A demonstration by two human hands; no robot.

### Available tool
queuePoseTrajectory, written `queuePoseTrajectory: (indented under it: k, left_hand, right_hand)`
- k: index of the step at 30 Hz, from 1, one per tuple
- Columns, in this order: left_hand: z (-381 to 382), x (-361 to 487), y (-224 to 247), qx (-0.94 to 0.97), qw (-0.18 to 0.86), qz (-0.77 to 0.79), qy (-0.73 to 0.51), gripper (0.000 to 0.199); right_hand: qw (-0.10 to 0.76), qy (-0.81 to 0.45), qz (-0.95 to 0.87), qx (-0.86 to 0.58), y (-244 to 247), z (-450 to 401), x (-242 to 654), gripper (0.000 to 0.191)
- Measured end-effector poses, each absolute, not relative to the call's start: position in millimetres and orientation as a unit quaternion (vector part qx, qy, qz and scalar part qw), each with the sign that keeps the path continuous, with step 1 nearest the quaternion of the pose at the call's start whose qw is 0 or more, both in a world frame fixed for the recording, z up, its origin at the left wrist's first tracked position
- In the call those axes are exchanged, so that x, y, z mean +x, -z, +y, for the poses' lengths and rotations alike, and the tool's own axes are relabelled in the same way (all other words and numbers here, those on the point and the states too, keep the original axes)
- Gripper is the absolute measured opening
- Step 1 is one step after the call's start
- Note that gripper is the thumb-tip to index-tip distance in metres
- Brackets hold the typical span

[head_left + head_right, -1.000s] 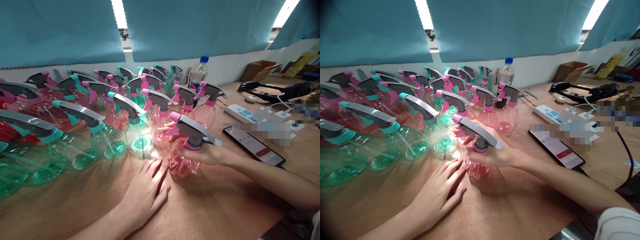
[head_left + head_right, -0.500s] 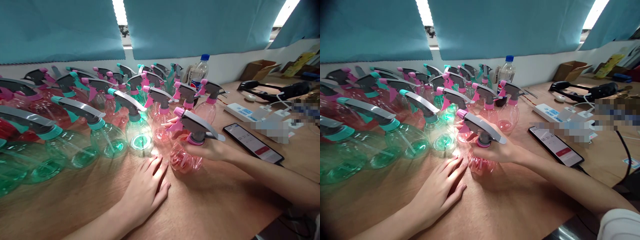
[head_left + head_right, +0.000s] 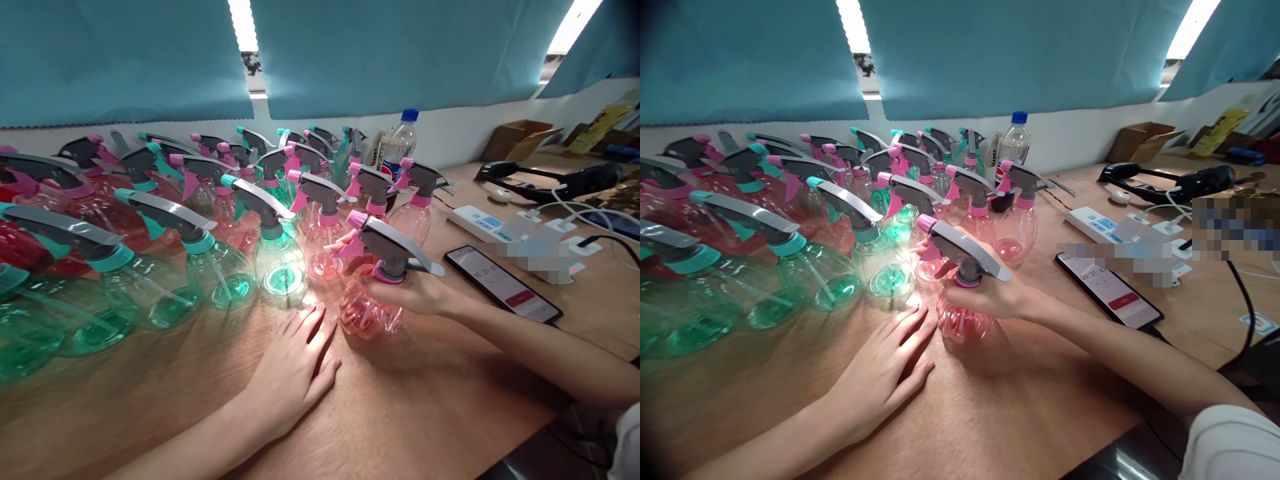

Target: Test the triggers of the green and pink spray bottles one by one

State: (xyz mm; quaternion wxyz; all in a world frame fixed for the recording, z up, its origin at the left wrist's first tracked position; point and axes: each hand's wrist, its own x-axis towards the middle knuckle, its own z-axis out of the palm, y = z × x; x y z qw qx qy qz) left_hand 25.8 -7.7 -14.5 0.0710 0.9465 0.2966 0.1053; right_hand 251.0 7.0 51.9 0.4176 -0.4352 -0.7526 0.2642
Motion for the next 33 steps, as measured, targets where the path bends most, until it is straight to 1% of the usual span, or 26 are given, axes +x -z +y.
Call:
queuePoseTrajectory:
  k: [3, 11, 17, 20, 23, 29, 31, 33]
  left_hand:
    - [-7.7, 25.8, 14.7, 0.947, 0.073, 0.293, -0.112, 0.049]
    - [-6.6, 24.6, 16.1, 0.95, 0.057, 0.285, -0.113, 0.048]
    - [-6.5, 24.6, 15.5, 0.949, 0.057, 0.292, -0.107, 0.049]
    - [-6.5, 24.6, 15.6, 0.949, 0.055, 0.29, -0.111, 0.048]
    - [-6.5, 24.5, 15.6, 0.949, 0.057, 0.289, -0.114, 0.049]
    - [-6.6, 25.1, 16.1, 0.948, 0.064, 0.291, -0.111, 0.05]
    - [-6.7, 25.0, 16.2, 0.949, 0.063, 0.29, -0.108, 0.05]
    - [-6.9, 24.8, 16.1, 0.949, 0.061, 0.29, -0.106, 0.05]
  right_hand:
    - [0.417, -0.284, -0.738, -0.449, -53.2, 7.0, 250.8, 0.004]
    - [0.426, -0.294, -0.749, -0.413, -57.5, 8.0, 250.6, 0.015]
    - [0.443, -0.258, -0.76, -0.399, -61.3, 7.3, 250.8, 0.019]
    - [0.441, -0.251, -0.764, -0.398, -60.8, 7.9, 250.8, 0.018]
    - [0.419, -0.268, -0.761, -0.417, -59.2, 7.6, 250.7, 0.019]
    - [0.428, -0.282, -0.744, -0.429, -56.3, 5.7, 251.1, 0.003]
    - [0.426, -0.282, -0.745, -0.428, -56.2, 5.6, 251.3, 0.005]
    - [0.43, -0.281, -0.745, -0.426, -56.1, 5.6, 251.4, 0.01]
